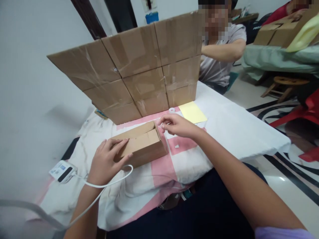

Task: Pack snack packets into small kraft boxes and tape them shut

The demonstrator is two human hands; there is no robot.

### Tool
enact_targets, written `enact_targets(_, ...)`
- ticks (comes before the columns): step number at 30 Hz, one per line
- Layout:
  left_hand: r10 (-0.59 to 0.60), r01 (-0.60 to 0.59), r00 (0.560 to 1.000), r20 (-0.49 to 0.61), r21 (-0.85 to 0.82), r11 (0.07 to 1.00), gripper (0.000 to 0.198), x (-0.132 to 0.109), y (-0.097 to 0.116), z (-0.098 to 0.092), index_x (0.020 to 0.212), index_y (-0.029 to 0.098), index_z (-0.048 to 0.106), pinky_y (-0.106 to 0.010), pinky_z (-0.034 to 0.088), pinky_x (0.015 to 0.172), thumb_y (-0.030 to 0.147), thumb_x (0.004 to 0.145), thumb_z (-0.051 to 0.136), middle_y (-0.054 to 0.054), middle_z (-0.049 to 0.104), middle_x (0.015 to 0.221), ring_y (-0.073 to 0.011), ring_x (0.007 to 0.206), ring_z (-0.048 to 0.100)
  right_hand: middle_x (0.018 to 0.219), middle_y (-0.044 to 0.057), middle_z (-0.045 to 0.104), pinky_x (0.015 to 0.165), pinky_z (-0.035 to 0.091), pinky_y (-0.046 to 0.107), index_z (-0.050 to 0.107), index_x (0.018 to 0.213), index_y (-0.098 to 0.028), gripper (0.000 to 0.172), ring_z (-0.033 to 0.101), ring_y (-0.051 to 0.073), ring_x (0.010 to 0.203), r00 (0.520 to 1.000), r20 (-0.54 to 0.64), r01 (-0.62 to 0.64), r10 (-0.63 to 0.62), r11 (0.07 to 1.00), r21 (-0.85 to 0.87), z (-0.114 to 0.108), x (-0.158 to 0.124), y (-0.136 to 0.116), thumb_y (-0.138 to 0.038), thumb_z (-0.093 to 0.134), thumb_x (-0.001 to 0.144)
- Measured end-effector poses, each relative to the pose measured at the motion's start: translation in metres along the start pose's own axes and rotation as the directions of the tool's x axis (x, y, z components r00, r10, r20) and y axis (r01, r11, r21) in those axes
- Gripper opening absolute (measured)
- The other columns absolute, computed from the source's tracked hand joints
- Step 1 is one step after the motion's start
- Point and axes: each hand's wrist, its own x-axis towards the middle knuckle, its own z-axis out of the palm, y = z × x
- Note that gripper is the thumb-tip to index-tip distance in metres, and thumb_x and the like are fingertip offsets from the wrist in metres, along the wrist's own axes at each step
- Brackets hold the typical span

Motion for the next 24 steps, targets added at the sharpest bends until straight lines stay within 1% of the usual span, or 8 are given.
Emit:
enact_targets(4,-0.051,0.045,0.970,-0.236,-0.032,0.998,0.038,0.008,0.015,-0.007,0.127,0.025,0.060,-0.052,0.037,0.109,0.038,0.091,0.064,-0.010,0.059,0.121,-0.0275,0.112,0.056,0.080,0.003,0.067,0.062,0.047,0.024,0.064,0.100,-0.018,0.015,0.062,0.014,0.072,0.994,0.009,0.111,-0.112,0.993,0.029,0.030,-0.012,-0.019,-0.020,0.056,0.088)
enact_targets(7,-0.074,0.024,0.862,-0.502,-0.106,0.994,0.028,0.013,0.036,-0.004,0.115,0.024,0.065,-0.047,0.045,0.098,0.027,0.088,0.068,-0.010,0.060,0.117,-0.0267,0.108,0.058,0.081,0.003,0.069,0.068,0.049,0.026,0.067,0.109,-0.019,0.024,0.065,0.016,0.076,0.988,-0.018,0.151,-0.151,0.988,-0.014,0.042,-0.019,-0.024,-0.019,0.053,0.090)
enact_targets(9,-0.099,-0.001,0.810,-0.578,-0.170,0.985,0.023,0.016,0.050,0.002,0.110,0.023,0.066,-0.046,0.046,0.094,0.026,0.087,0.068,-0.010,0.060,0.111,-0.0254,0.103,0.059,0.084,0.002,0.070,0.070,0.049,0.027,0.063,0.128,-0.023,0.039,0.065,0.015,0.077,0.980,-0.009,0.196,-0.197,0.978,-0.068,0.048,-0.024,-0.026,-0.017,0.052,0.091)
enact_targets(12,-0.127,0.007,0.803,-0.582,-0.203,0.979,0.025,0.021,0.062,0.013,0.111,0.023,0.067,-0.046,0.044,0.091,0.035,0.090,0.065,-0.010,0.061,0.107,-0.0256,0.100,0.059,0.087,0.000,0.070,0.071,0.050,0.027,0.032,0.156,-0.031,0.069,0.064,0.015,0.076,0.962,0.052,0.272,-0.267,0.951,-0.146,0.055,-0.031,-0.030,-0.015,0.052,0.091)
enact_targets(14,-0.109,0.004,0.814,-0.571,-0.181,0.983,0.032,0.022,0.064,0.018,0.112,0.022,0.067,-0.047,0.042,0.090,0.046,0.093,0.060,-0.010,0.062,0.105,-0.0259,0.098,0.059,0.087,-0.001,0.070,0.069,0.049,0.027,0.015,0.160,-0.034,0.079,0.064,0.016,0.074,0.953,0.077,0.301,-0.291,0.928,-0.219,0.062,-0.034,-0.032,-0.015,0.051,0.092)
enact_targets(17,-0.033,-0.061,0.834,-0.551,-0.151,0.987,0.041,0.021,0.063,0.024,0.110,0.024,0.069,-0.047,0.041,0.089,0.057,0.092,0.055,-0.010,0.064,0.102,-0.0256,0.096,0.059,0.089,0.001,0.071,0.068,0.050,0.029,0.008,0.161,-0.034,0.079,0.064,0.018,0.074,0.947,0.094,0.319,-0.306,0.886,-0.335,0.074,-0.037,-0.031,-0.016,0.048,0.094)
enact_targets(20,-0.016,-0.096,0.836,-0.549,-0.175,0.980,0.017,0.014,0.060,0.028,0.095,0.030,0.074,-0.044,0.043,0.084,0.044,0.089,0.066,-0.007,0.065,0.093,-0.0234,0.091,0.057,0.096,0.004,0.071,0.069,0.050,0.031,0.008,0.161,-0.034,0.077,0.065,0.020,0.079,0.935,0.121,0.351,-0.332,0.835,-0.424,0.083,-0.039,-0.029,-0.017,0.046,0.096)
enact_targets(24,-0.275,0.012,0.832,-0.481,-0.481,0.876,0.005,-0.001,0.053,0.038,0.084,0.034,0.076,-0.040,0.040,0.079,0.031,0.080,0.077,-0.002,0.063,0.074,-0.0191,0.076,0.054,0.104,0.009,0.068,0.079,0.053,0.038,0.013,0.161,-0.027,0.079,0.062,0.026,0.093,0.891,-0.012,0.378,-0.453,0.758,-0.532,0.079,-0.034,-0.028,-0.028,0.054,0.094)
